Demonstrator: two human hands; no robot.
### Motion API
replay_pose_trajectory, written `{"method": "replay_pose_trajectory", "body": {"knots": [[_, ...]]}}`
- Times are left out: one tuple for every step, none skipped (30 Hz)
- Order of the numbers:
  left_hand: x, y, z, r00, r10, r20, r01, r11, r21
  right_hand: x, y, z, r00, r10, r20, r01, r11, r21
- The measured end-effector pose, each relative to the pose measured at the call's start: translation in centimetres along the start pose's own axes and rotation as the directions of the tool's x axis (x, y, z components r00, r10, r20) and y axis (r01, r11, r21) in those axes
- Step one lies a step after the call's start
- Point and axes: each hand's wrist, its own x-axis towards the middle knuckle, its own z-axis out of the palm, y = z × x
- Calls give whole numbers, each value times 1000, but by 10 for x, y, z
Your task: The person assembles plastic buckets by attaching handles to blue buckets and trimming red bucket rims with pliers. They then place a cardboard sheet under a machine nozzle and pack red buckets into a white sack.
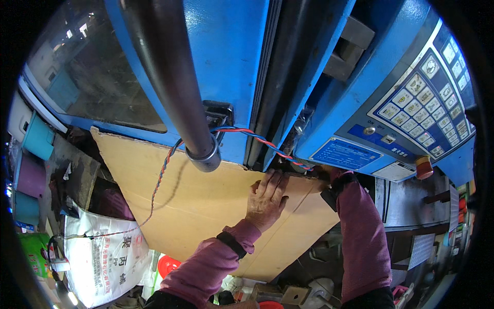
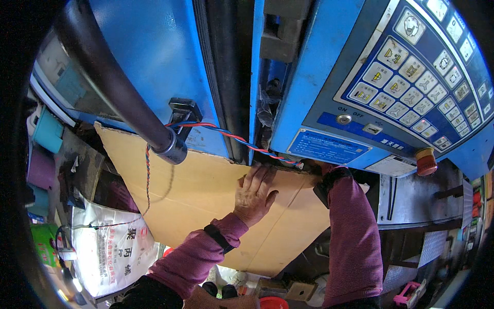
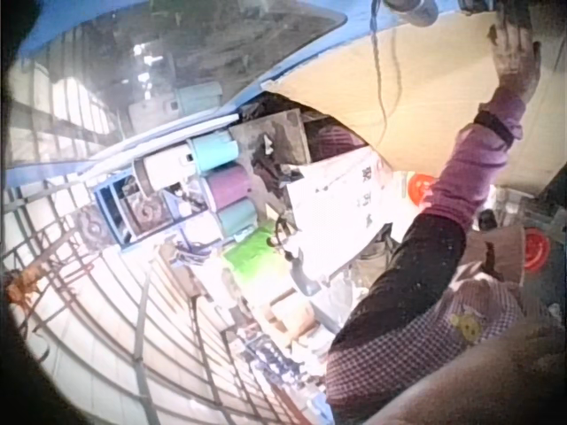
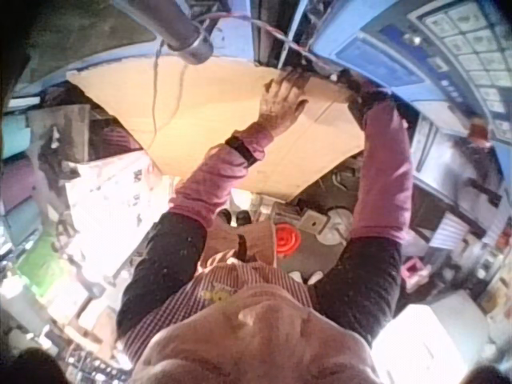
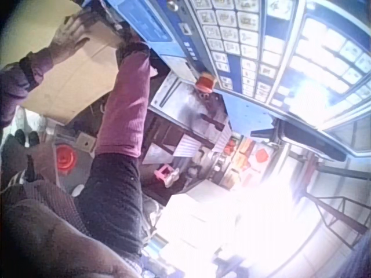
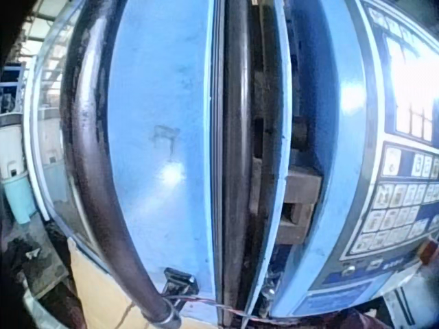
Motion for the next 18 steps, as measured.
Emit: {"method": "replay_pose_trajectory", "body": {"knots": [[0,0,1,1000,-2,-5,2,1000,-12,0,1,0,1000,0,-1,0,1000,2],[-1,0,2,1000,-11,-7,11,1000,-25,-1,1,1,1000,2,3,-2,1000,2],[-1,1,3,1000,-16,-10,16,999,-38,-1,2,1,1000,4,4,-4,1000,3],[-1,1,4,1000,-24,-5,24,999,-41,-1,3,2,1000,1,3,-1,1000,5],[-2,1,5,1000,-28,-2,27,999,-45,-1,4,3,1000,2,5,-2,1000,5],[-2,1,5,999,-32,2,32,998,-47,-1,5,3,1000,-1,2,1,1000,6],[-2,2,5,1000,-26,-2,26,999,-35,-2,5,4,1000,0,2,0,1000,10],[-2,2,5,1000,-22,-6,22,1000,-21,-2,5,4,1000,-4,-1,4,1000,12],[-1,2,4,1000,-17,-9,17,1000,-8,-3,4,4,1000,-5,-3,5,1000,14],[-1,3,4,1000,-21,-8,21,1000,-12,-4,3,3,1000,-5,-7,5,1000,15],[-1,3,3,1000,-25,-8,25,1000,-16,-5,1,3,1000,-7,-13,7,1000,19],[0,4,2,1000,-29,-9,28,999,-20,-7,-1,2,1000,-10,-19,10,1000,25],[0,5,0,1000,-29,-4,28,999,-23,-9,-3,1,1000,-12,-26,13,999,29],[1,5,-1,1000,-29,2,29,999,-26,-11,-6,-1,999,-14,-39,15,999,41],[0,6,-3,1000,-30,8,30,999,-29,-15,-8,-4,999,-17,-48,20,998,62],[1,7,-5,999,-29,25,30,999,-27,-18,-10,-7,998,-20,-63,25,996,85],[1,7,-7,999,-31,44,32,999,-23,-23,-12,-10,997,-18,-81,28,991,128],[0,7,-10,999,-15,38,16,1000,-23,-27,-13,-14,996,-18,-92,33,985,171]]}}
